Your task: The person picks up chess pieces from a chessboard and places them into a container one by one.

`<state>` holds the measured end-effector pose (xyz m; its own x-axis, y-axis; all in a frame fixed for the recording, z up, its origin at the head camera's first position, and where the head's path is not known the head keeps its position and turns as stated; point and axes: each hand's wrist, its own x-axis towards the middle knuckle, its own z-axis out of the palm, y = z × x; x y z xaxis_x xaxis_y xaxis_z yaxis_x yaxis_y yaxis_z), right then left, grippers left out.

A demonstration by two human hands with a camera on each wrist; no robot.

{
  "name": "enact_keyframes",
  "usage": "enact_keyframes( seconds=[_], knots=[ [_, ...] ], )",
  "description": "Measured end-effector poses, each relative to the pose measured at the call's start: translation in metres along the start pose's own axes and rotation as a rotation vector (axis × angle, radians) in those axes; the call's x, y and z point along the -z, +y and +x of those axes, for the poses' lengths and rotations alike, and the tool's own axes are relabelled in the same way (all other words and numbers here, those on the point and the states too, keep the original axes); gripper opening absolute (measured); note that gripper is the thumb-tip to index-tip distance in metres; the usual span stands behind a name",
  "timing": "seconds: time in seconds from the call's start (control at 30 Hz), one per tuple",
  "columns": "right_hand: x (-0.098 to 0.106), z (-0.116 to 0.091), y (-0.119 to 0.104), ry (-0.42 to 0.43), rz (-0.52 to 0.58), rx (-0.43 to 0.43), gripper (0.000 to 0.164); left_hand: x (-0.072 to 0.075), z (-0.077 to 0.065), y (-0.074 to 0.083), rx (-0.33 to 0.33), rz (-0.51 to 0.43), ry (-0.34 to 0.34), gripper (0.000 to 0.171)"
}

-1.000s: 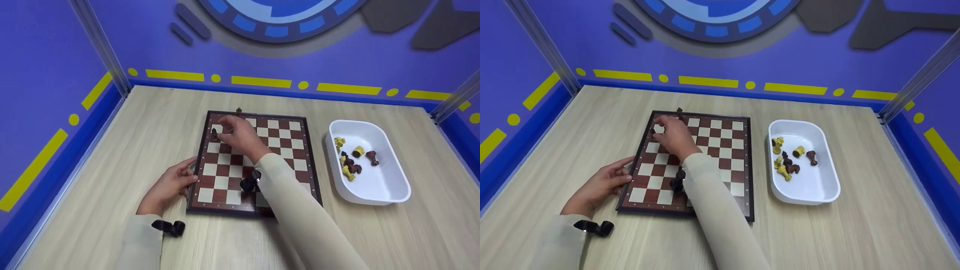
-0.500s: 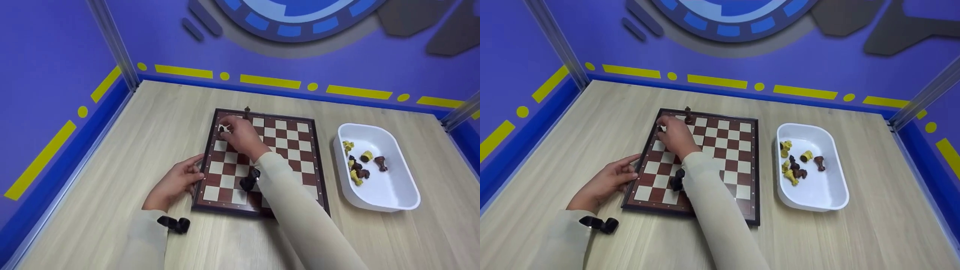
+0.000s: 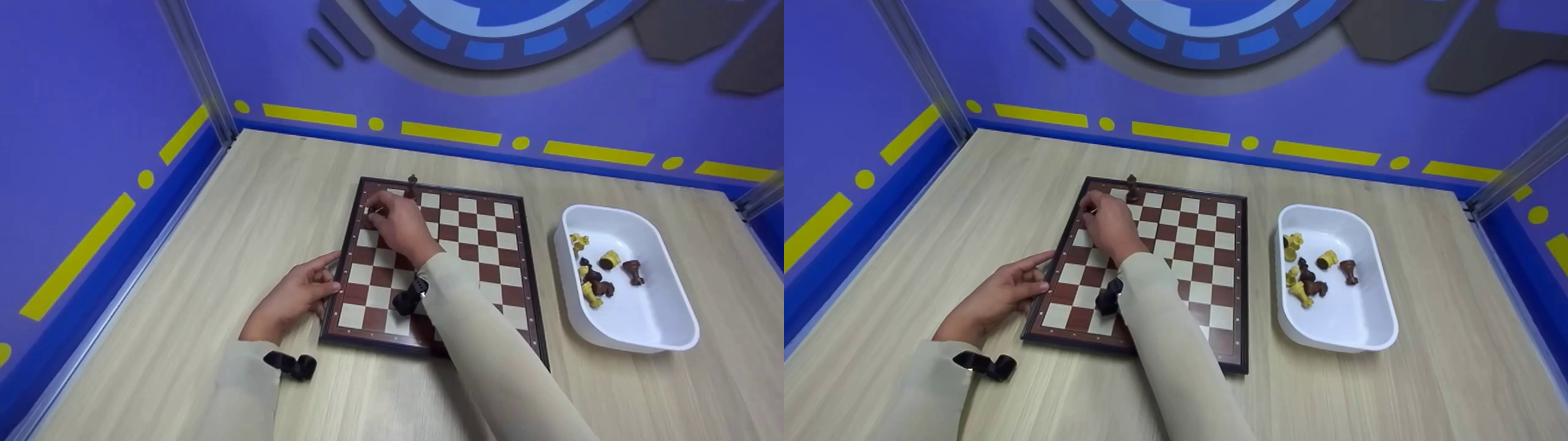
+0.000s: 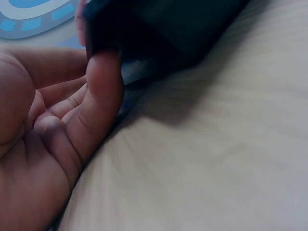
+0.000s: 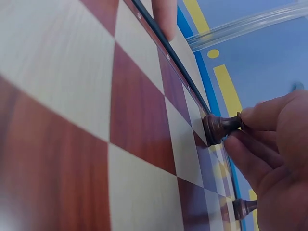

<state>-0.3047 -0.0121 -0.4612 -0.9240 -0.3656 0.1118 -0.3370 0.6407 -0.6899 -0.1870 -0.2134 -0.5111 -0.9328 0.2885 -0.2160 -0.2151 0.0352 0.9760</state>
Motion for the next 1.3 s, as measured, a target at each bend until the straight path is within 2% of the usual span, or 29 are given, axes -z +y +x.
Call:
enact_keyframes(
  seconds=[0.27,0.57,0.73,0.83,1.03,1.3],
  knots=[
    [0.005,-0.003,0.007,0.038,0.171,-0.037,0.022,0.001,0.0,0.0,-0.023,-0.006,-0.034,0.066],
    [0.018,-0.014,0.014,0.047,0.213,-0.026,0.021,0.0,-0.002,-0.001,0.006,-0.039,-0.013,0.068],
    [0.031,-0.02,0.019,0.038,0.249,-0.009,0.018,-0.001,0.0,0.001,0.013,-0.014,0.002,0.068],
    [0.039,-0.025,0.022,0.041,0.252,-0.006,0.018,0.0,0.0,0.001,0.01,0.002,-0.002,0.068],
    [0.054,-0.036,0.027,0.047,0.225,-0.015,0.02,-0.001,-0.001,0.002,0.016,-0.03,-0.01,0.068],
    [0.069,-0.051,0.034,0.074,0.165,-0.003,0.019,0.002,0.0,0.001,-0.006,0.047,-0.022,0.068]
  ],
)
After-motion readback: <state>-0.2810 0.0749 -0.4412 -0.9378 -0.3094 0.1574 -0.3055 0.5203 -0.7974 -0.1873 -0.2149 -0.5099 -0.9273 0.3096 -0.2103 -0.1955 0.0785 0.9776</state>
